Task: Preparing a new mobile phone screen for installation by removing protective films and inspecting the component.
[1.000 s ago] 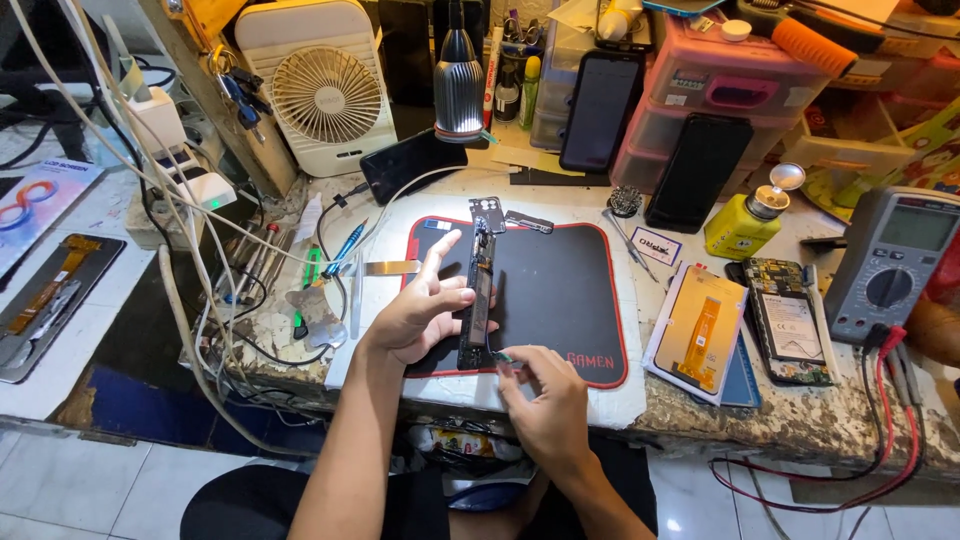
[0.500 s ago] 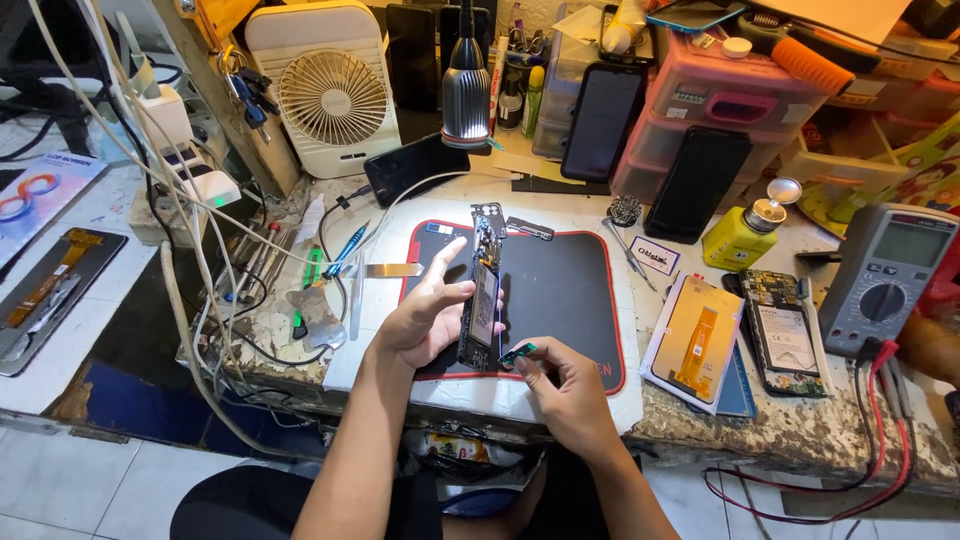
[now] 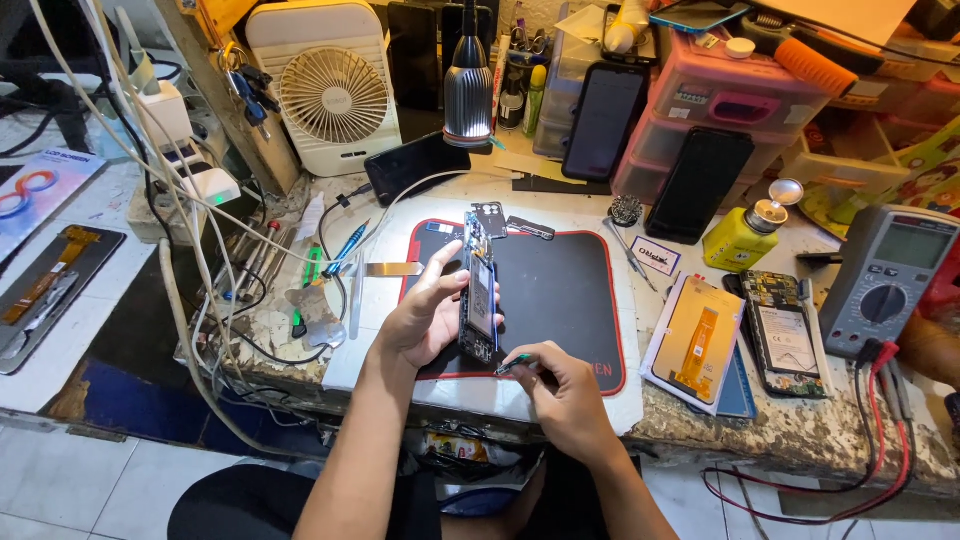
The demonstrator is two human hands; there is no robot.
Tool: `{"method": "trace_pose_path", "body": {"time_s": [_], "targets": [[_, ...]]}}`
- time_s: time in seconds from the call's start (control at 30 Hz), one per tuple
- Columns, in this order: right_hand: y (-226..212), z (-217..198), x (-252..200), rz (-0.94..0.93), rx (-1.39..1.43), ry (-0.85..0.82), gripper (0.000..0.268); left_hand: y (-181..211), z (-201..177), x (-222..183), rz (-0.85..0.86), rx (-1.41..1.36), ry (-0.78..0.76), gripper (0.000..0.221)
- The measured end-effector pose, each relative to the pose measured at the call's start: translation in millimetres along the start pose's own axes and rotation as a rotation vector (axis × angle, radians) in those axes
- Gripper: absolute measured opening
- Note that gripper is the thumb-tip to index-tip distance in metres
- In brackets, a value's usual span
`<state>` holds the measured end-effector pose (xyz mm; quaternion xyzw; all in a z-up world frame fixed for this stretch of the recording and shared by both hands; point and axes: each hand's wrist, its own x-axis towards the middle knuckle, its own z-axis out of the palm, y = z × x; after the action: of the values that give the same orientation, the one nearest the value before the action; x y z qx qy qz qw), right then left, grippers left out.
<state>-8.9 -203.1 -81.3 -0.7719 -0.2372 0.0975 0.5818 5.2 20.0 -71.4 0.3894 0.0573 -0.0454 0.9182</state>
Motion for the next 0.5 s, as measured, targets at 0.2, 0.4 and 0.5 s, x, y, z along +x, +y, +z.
{"method": "trace_pose_path", "body": {"time_s": [0.2, 0.4, 0.5], "targets": [[-4.8, -22.7, 7.4, 0.092, -0.073, 0.093, 0.016, -0.7, -1.3, -4.2, 0.013, -0.013, -0.097, 0.119], [-17.4, -55.2, 49.3, 0.232, -0.713, 0.07, 0.027, -0.5, 2.3, -11.8, 0.05, 0.0, -0.147, 0.117], [-0.8, -68.3, 71.0, 0.334, -0.782, 0.074, 0.031, -1.5, -1.5, -12.8, 0.061, 0.001, -0.159, 0.117]]}}
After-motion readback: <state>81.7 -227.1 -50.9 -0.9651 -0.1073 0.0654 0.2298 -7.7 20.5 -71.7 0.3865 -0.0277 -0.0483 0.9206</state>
